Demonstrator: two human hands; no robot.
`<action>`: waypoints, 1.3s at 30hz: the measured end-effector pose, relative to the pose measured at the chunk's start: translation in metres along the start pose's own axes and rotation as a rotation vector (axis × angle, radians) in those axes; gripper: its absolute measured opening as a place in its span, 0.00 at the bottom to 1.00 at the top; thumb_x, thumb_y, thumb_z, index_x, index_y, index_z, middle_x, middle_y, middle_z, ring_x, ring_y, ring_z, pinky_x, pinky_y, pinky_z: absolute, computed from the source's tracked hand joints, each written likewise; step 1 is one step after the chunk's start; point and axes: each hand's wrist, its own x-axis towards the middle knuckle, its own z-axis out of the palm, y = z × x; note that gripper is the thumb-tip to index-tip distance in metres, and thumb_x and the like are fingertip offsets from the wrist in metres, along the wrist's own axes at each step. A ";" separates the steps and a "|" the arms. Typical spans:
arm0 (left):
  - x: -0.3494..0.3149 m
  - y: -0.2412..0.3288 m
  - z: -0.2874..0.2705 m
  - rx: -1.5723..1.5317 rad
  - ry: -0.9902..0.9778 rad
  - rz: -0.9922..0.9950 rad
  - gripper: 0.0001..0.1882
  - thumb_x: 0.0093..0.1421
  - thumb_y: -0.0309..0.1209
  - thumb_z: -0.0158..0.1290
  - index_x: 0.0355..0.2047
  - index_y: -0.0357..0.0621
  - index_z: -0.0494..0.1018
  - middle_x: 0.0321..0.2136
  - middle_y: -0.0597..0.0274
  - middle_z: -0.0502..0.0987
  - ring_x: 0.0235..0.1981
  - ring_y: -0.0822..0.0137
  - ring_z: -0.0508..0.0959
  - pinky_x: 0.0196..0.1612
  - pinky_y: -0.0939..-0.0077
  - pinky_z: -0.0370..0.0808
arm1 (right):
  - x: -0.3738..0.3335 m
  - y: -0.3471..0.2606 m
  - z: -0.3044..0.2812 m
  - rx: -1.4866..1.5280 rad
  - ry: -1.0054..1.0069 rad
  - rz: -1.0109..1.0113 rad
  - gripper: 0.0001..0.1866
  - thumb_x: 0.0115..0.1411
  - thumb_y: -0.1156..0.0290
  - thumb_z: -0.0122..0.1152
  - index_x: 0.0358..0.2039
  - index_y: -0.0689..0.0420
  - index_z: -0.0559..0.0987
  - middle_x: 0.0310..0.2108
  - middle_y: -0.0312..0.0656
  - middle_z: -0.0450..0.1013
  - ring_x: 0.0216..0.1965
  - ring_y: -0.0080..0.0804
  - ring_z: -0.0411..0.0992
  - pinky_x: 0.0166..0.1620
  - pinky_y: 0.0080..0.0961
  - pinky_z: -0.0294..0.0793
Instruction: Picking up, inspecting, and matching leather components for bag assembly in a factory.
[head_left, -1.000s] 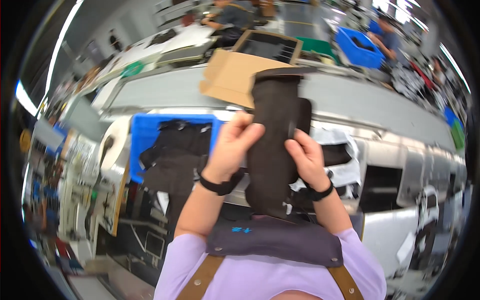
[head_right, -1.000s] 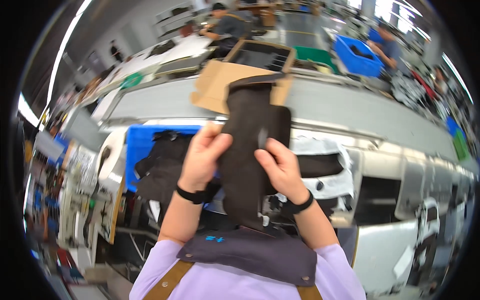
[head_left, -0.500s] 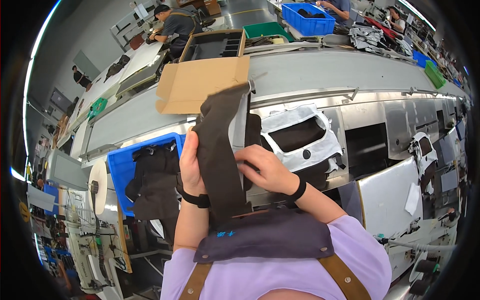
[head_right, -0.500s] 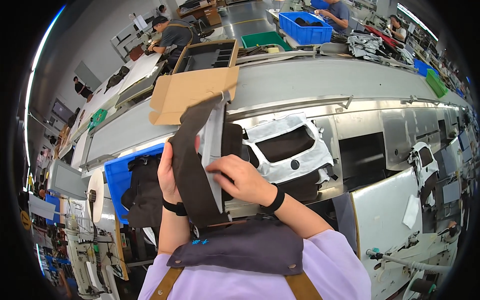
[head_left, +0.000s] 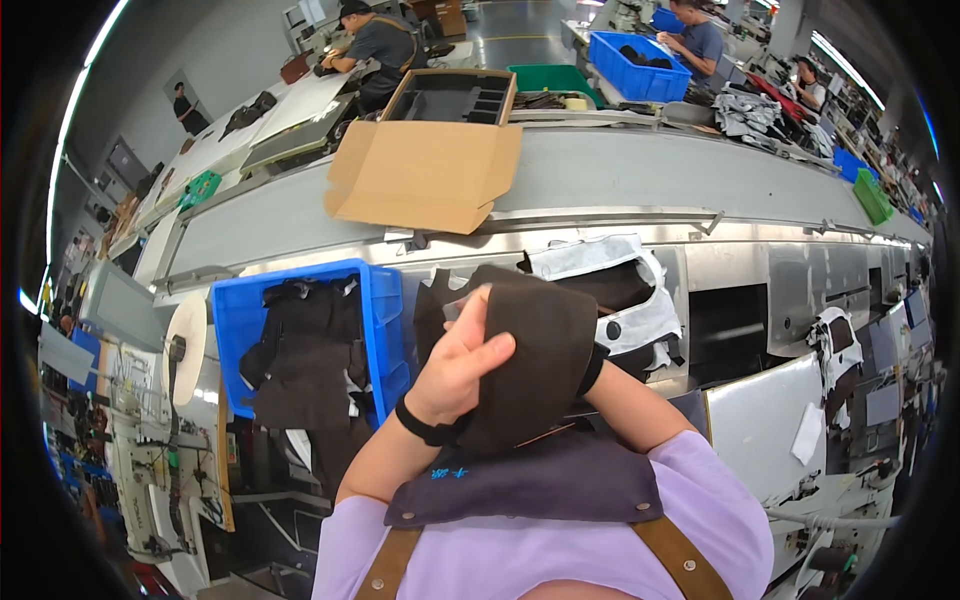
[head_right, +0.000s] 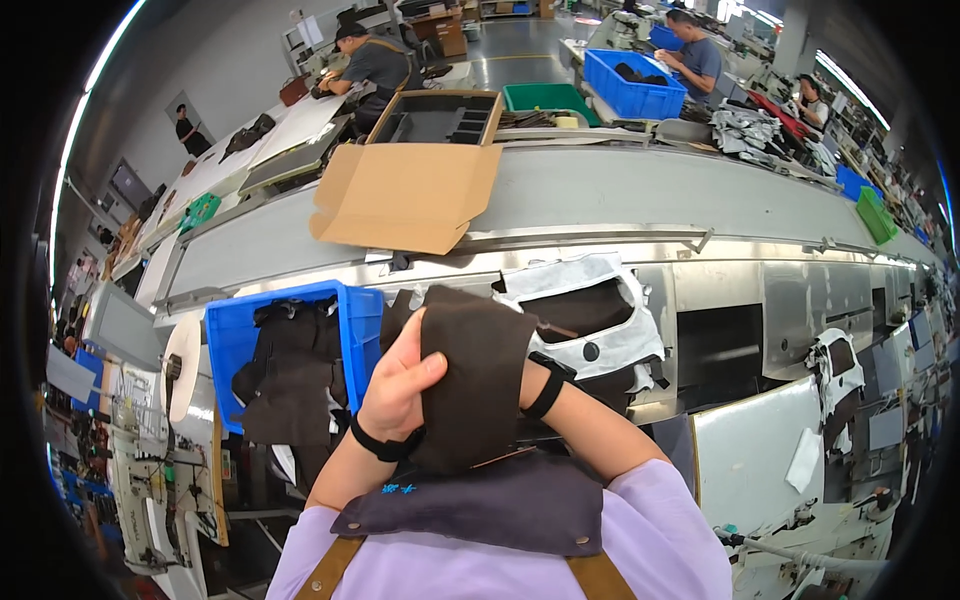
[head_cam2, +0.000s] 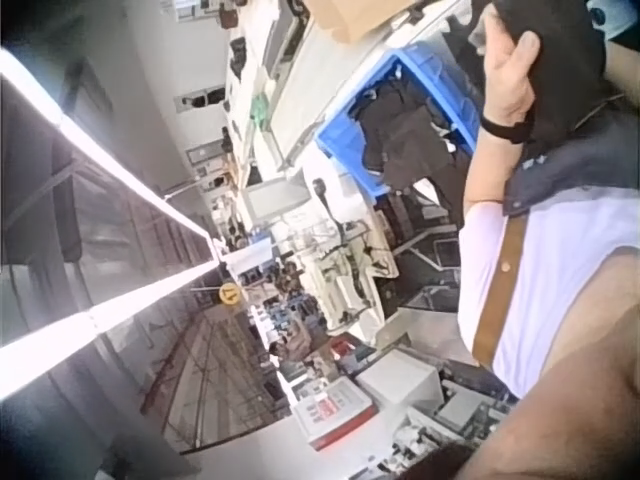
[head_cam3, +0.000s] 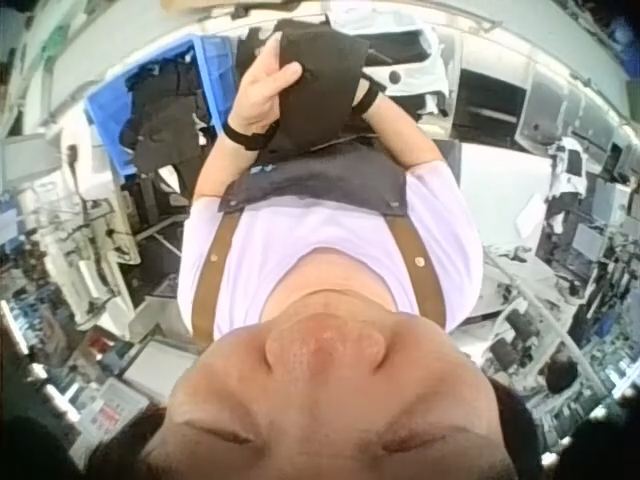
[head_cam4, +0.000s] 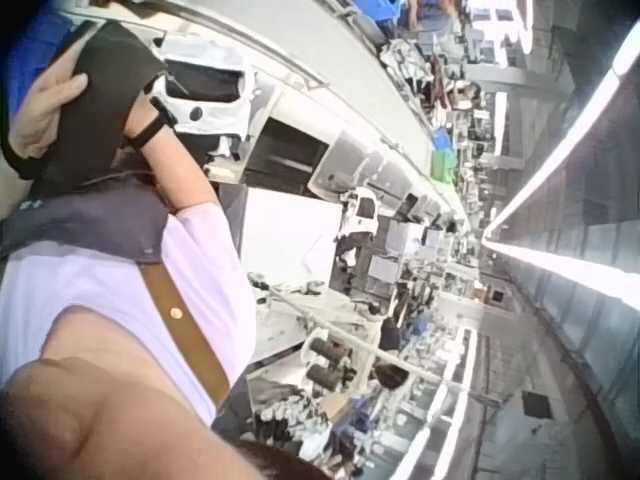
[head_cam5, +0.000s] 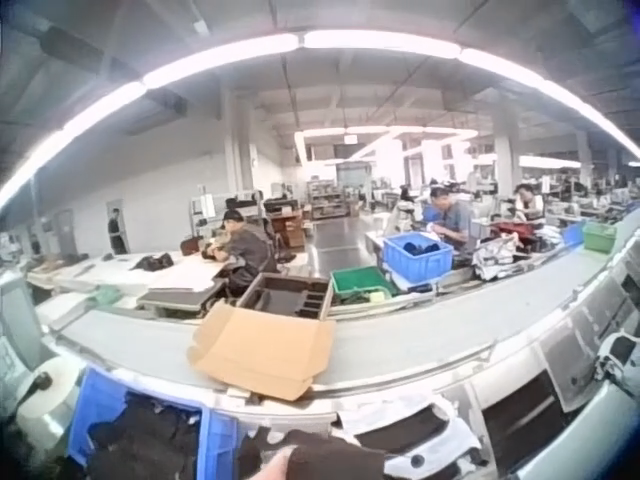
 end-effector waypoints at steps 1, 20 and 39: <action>-0.002 0.000 0.005 0.006 -0.014 -0.023 0.36 0.60 0.24 0.52 0.66 0.36 0.48 0.59 0.52 0.63 0.61 0.62 0.64 0.63 0.67 0.61 | -0.001 0.001 -0.007 -0.020 0.016 -0.004 0.19 0.61 0.64 0.56 0.51 0.57 0.74 0.53 0.42 0.71 0.53 0.35 0.69 0.52 0.31 0.71; 0.003 0.017 -0.064 -0.637 0.153 0.195 0.24 0.65 0.25 0.45 0.61 0.34 0.57 0.46 0.59 0.73 0.24 0.75 0.68 0.28 0.84 0.67 | -0.006 -0.090 -0.014 -0.507 -0.150 0.124 0.16 0.58 0.65 0.63 0.43 0.60 0.79 0.36 0.47 0.79 0.36 0.45 0.77 0.39 0.34 0.75; -0.004 -0.036 -0.041 1.561 0.449 0.310 0.39 0.47 0.20 0.55 0.62 0.45 0.60 0.63 0.40 0.53 0.63 0.40 0.57 0.64 0.56 0.59 | -0.027 -0.113 -0.011 -0.195 0.326 0.117 0.20 0.62 0.79 0.54 0.56 0.63 0.71 0.49 0.40 0.72 0.40 0.20 0.74 0.41 0.19 0.79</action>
